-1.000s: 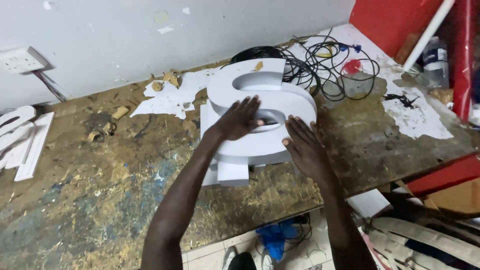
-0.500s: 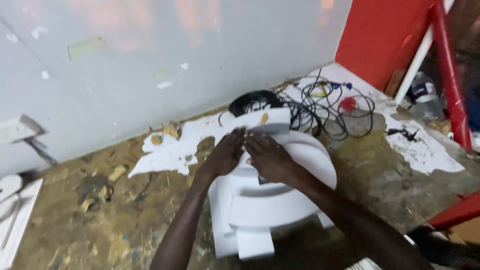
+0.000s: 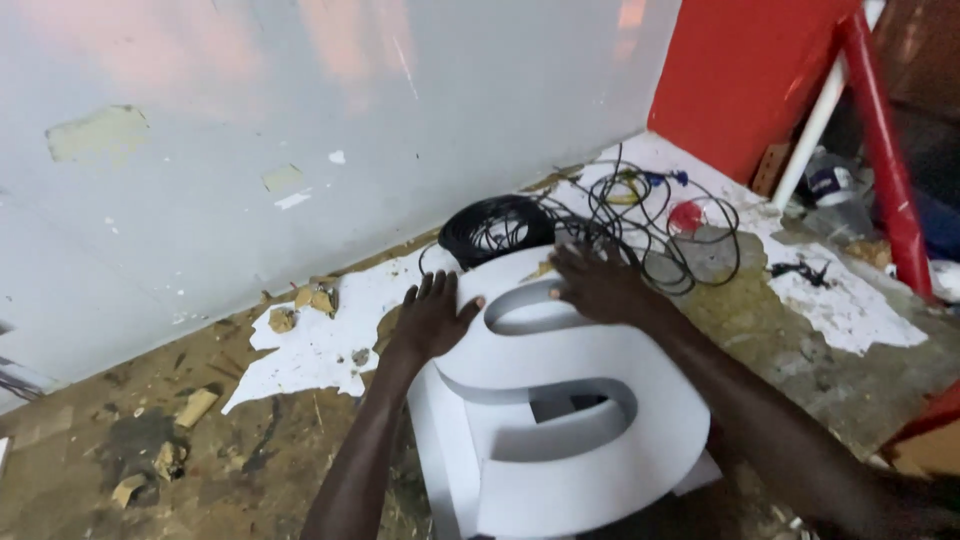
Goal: The person is arranging large 3D letters on a workbench, picking them up, rotating them, and placing them in specific positions.
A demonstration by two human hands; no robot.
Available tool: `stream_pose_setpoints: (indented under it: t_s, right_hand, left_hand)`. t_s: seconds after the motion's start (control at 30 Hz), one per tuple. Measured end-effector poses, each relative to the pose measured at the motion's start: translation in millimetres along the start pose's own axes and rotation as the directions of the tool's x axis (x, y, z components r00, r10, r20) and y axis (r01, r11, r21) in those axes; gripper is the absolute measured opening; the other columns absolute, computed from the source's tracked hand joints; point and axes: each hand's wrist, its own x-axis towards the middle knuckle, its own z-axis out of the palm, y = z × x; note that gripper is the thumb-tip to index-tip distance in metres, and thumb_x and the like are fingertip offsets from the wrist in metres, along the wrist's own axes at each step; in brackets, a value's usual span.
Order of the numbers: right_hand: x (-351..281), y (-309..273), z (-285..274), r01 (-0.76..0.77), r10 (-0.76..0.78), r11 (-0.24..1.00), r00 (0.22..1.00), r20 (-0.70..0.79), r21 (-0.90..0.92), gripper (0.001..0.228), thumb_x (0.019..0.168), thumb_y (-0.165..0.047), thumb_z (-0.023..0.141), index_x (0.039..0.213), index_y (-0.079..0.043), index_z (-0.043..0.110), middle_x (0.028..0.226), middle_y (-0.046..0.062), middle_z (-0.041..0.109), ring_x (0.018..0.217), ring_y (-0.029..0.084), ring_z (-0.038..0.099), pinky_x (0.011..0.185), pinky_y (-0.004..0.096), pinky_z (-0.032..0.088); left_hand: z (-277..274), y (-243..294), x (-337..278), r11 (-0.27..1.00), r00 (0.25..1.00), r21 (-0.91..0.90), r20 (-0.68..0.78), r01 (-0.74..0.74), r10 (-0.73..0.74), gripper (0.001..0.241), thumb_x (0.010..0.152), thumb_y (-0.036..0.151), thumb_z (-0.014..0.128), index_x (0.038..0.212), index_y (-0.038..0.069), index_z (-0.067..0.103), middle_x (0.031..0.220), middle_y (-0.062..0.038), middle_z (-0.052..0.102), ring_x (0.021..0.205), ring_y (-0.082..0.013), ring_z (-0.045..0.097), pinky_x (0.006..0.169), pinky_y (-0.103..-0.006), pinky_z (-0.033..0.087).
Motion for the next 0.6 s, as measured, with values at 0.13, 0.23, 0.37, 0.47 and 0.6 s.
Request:
stream_pose_setpoints:
  t_s: [0.13,0.23,0.37,0.47,0.6]
  right_hand:
    - [25.4,10.0,-0.8,-0.026,0.026,0.999,1.000,-0.009,0.042,0.048,0.116,-0.041,0.054,0.157,-0.019,0.066,0.155,0.008,0.071,0.144,0.033,0.069,0.118,0.057,0.051]
    - [37.5,1.7,2.4,-0.109,0.065,0.912,0.990,0.122,0.394,0.046,0.117,-0.028,0.057,0.163,-0.024,0.063,0.150,0.011,0.070,0.145,0.036,0.065,0.120,0.059,0.050]
    - [56.2,0.2,-11.9,-0.134,0.084,0.791,0.990,0.110,0.597,0.028,0.113,-0.019,0.062,0.138,-0.012,0.073,0.116,0.011,0.075,0.107,0.036,0.077,0.091,0.050,0.060]
    - [79.1,-1.5,0.9,-0.254,0.236,0.539,0.961,0.146,0.803,0.022,0.114,-0.023,0.061,0.131,-0.013,0.073,0.093,0.007,0.082,0.085,0.029,0.083,0.075,0.042,0.063]
    - [95.0,3.0,-18.8,-0.049,0.443,-0.159,0.889,0.116,0.986,0.022,0.118,-0.016,0.055,0.134,-0.003,0.064,0.097,0.021,0.083,0.087,0.030,0.085,0.081,0.045,0.072]
  left_hand:
    - [-3.8,14.8,-3.2,0.998,0.999,0.020,-0.002,0.052,-0.052,0.097,0.112,0.078,0.011,0.180,0.012,0.027,0.188,-0.014,0.029,0.175,-0.0323,0.025,0.139,-0.0565,0.026]
    - [-11.8,35.9,-14.0,0.996,0.988,-0.044,-0.134,-0.078,0.071,0.074,0.118,0.044,0.031,0.181,0.006,0.028,0.189,-0.020,0.027,0.175,-0.0389,0.025,0.140,-0.0570,0.024]
    - [6.4,44.8,5.1,0.960,0.960,-0.131,-0.165,-0.247,0.225,0.072,0.119,0.043,0.032,0.181,0.007,0.030,0.189,-0.018,0.030,0.175,-0.0386,0.026,0.142,-0.0558,0.023]
    - [12.6,43.9,15.1,0.965,0.956,-0.038,-0.154,-0.260,0.251,0.079,0.120,0.059,0.028,0.181,0.009,0.032,0.188,-0.016,0.032,0.175,-0.0349,0.027,0.143,-0.0545,0.021]
    - [20.8,37.2,27.2,0.971,0.956,-0.004,-0.176,-0.237,0.233,0.084,0.118,0.068,0.028,0.180,0.011,0.033,0.186,-0.015,0.035,0.173,-0.0342,0.032,0.140,-0.0559,0.026]
